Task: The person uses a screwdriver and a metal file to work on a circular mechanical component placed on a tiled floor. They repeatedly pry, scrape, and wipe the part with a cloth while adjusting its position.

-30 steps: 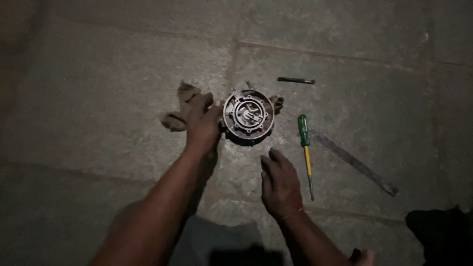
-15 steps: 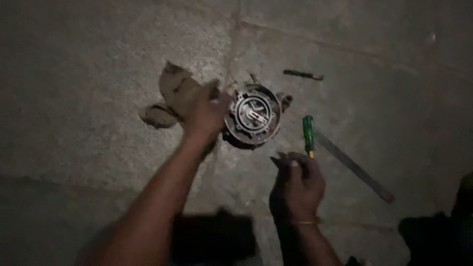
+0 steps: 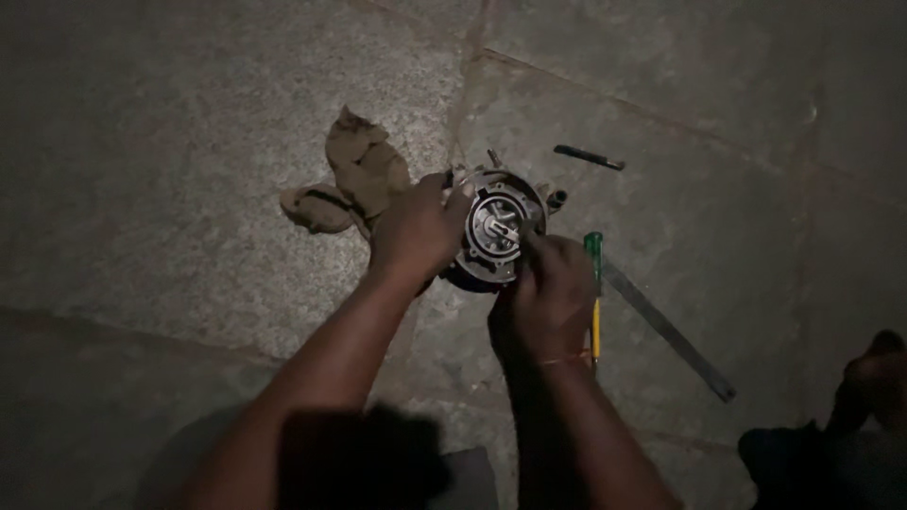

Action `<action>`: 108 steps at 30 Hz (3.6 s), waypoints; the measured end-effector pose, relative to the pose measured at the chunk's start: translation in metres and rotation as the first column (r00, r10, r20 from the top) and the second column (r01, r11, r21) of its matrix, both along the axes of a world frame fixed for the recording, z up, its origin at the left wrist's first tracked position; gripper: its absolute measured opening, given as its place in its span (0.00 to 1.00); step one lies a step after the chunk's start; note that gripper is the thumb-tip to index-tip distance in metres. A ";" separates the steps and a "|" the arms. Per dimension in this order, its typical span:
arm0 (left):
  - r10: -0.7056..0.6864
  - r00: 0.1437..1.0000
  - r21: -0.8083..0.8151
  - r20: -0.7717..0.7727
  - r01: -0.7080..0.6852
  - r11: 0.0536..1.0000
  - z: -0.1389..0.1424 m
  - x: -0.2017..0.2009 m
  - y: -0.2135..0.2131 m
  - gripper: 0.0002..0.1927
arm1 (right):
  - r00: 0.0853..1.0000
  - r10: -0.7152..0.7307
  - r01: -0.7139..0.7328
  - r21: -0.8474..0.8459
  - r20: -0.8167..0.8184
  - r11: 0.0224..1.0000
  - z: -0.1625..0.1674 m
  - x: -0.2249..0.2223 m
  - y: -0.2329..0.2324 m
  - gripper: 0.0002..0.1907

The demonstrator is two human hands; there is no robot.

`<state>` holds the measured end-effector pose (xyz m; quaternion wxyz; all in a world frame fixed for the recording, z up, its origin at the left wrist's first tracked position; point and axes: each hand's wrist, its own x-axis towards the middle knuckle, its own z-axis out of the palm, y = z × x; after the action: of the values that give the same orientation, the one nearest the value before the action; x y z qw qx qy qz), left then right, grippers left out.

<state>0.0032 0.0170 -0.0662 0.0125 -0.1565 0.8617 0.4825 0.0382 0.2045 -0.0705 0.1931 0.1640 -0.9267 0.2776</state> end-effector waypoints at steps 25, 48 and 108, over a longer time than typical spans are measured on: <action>-0.041 0.999 -0.131 -0.031 0.037 0.991 -0.002 0.001 0.002 0.30 | 0.950 -0.142 -0.018 0.502 0.279 0.864 0.037 0.015 -0.025 0.49; -0.090 0.994 -0.097 0.058 0.095 0.991 -0.003 -0.002 0.002 0.31 | 0.914 -0.200 0.029 0.435 0.354 0.900 0.029 0.017 -0.027 0.48; -0.176 0.984 0.548 0.011 0.142 0.825 -0.037 -0.027 -0.016 0.27 | 0.929 0.165 -0.257 0.256 0.332 0.932 0.016 -0.042 -0.062 0.45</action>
<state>-0.0237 0.0006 -0.1032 0.1228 -0.0887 0.6982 0.6997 -0.0040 0.1427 -0.0549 -0.0102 0.2458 -0.9529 0.1773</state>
